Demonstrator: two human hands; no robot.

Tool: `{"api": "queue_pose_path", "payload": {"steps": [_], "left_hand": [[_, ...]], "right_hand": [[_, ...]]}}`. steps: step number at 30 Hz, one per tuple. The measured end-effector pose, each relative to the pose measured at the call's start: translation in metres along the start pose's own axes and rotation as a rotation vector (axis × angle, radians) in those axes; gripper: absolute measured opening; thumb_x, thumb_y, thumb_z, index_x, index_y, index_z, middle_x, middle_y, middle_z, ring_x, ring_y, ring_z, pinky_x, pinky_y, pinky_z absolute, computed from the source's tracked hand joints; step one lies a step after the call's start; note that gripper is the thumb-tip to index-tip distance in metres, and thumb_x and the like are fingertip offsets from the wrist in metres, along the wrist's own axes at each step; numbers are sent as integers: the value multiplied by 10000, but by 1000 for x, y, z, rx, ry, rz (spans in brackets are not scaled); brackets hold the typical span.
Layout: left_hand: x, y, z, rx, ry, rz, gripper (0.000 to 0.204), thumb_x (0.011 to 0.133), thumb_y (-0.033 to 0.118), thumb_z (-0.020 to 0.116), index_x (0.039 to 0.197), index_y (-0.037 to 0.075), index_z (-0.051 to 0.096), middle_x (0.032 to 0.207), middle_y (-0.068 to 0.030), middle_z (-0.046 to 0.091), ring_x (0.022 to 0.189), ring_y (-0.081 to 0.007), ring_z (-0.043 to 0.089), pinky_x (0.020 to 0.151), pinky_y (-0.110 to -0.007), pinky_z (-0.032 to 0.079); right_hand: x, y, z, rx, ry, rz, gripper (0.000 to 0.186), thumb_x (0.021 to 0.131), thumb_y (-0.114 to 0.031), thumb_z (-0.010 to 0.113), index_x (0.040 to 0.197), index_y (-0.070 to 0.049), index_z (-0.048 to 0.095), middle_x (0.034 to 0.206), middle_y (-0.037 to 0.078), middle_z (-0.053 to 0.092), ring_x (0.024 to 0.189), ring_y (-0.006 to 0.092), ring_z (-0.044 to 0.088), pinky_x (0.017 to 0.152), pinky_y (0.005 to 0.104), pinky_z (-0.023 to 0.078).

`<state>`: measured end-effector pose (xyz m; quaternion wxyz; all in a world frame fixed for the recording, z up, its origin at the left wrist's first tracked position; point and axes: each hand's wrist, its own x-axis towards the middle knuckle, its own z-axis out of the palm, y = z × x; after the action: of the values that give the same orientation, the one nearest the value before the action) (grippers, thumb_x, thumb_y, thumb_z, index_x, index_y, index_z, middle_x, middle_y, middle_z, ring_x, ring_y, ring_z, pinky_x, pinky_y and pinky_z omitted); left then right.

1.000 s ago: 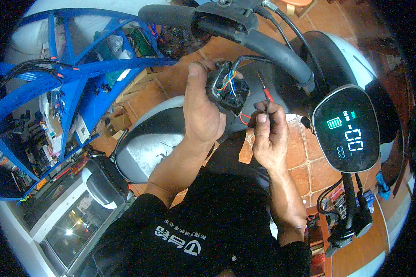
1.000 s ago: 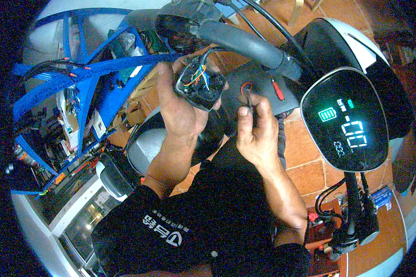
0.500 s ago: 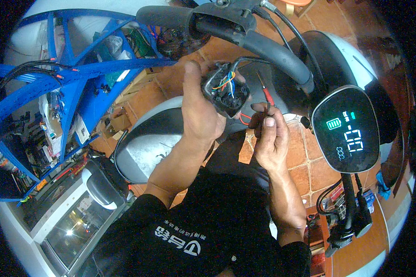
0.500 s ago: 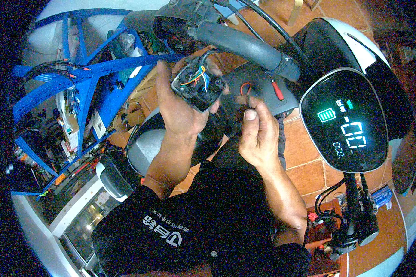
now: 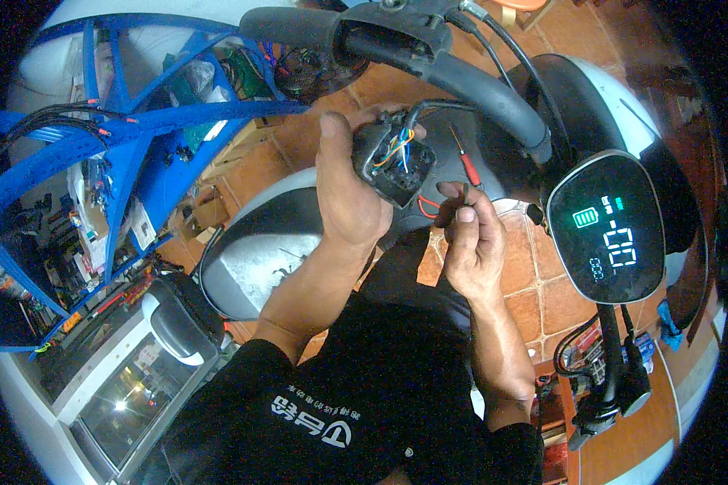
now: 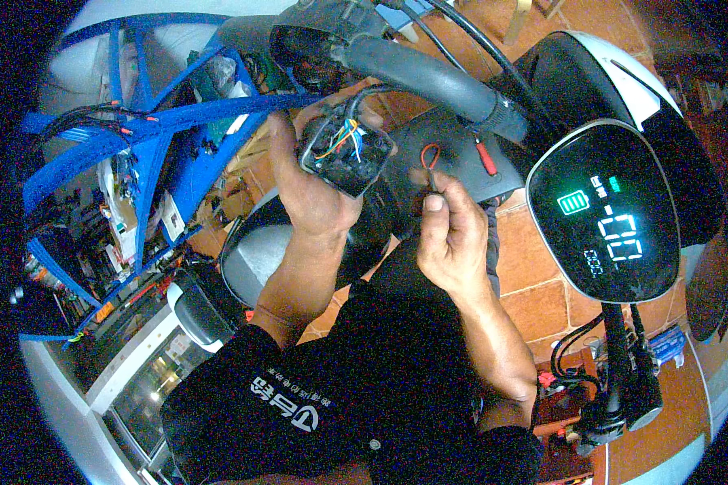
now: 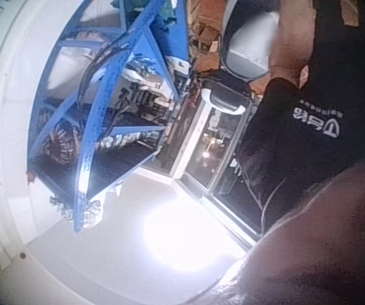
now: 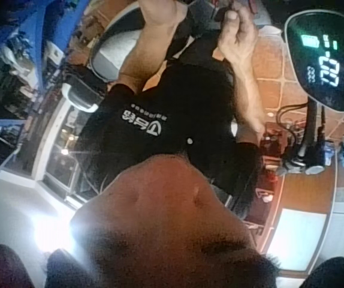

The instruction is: The person uses a screwdriver to adjust wires inside a small black electrical component attached to an electric scooter's handlebar. They repeatedly loosen and tighten screws while manipulating the internal wiring.

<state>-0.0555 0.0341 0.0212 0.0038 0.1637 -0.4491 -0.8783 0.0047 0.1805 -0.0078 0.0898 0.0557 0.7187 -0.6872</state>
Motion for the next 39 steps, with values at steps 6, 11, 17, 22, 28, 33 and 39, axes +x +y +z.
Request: {"api": "queue_pose_path", "payload": {"steps": [6,11,17,22,28,33,39], "left_hand": [[-2,2,3,119,10,63,658,990,499,270,1112,-82,553,941,-168,657,859,-201,641,781,-305,510],[-2,0,1,58,-10,63,617,989,466,300,1111,-84,552,952,-185,652,886,-211,639,790,-311,510],[0,-7,-5,34,-72,161,567,990,420,327,1110,-88,548,977,-200,642,921,-237,639,818,-329,512],[3,-14,-11,80,-92,239,530,989,385,330,1107,-85,544,989,-193,638,940,-273,642,833,-364,521],[8,-20,-16,-20,-185,241,518,981,381,337,1108,-75,546,1068,-206,612,954,-300,640,838,-388,523],[12,-28,-28,84,-127,258,521,977,393,341,1114,-66,546,1101,-224,603,979,-301,632,883,-386,502],[15,-28,-26,380,-260,440,510,952,430,436,1202,-12,487,1146,-192,577,957,-355,625,837,-471,518]], "right_hand": [[1,3,0,-20,4,-1,272,950,-149,445,1098,20,599,984,173,662,890,255,650,783,340,496],[2,2,2,-20,7,-8,247,936,-145,483,1087,8,605,947,158,657,832,232,638,752,329,494],[4,-3,6,67,-26,33,231,935,-165,526,1082,-9,610,861,86,638,736,150,590,675,290,482],[10,-15,12,226,-43,128,222,950,-185,527,1066,-20,620,774,28,609,694,100,561,629,254,463],[15,-20,16,332,-21,199,207,938,-187,567,1052,-24,623,745,6,600,657,73,530,604,227,446],[23,-18,19,413,-24,263,157,897,-116,624,1019,-17,621,758,-39,557,679,48,485,615,209,422],[31,-14,20,443,6,264,120,878,-56,618,992,-16,613,768,-57,516,700,34,450,636,191,403]]}}
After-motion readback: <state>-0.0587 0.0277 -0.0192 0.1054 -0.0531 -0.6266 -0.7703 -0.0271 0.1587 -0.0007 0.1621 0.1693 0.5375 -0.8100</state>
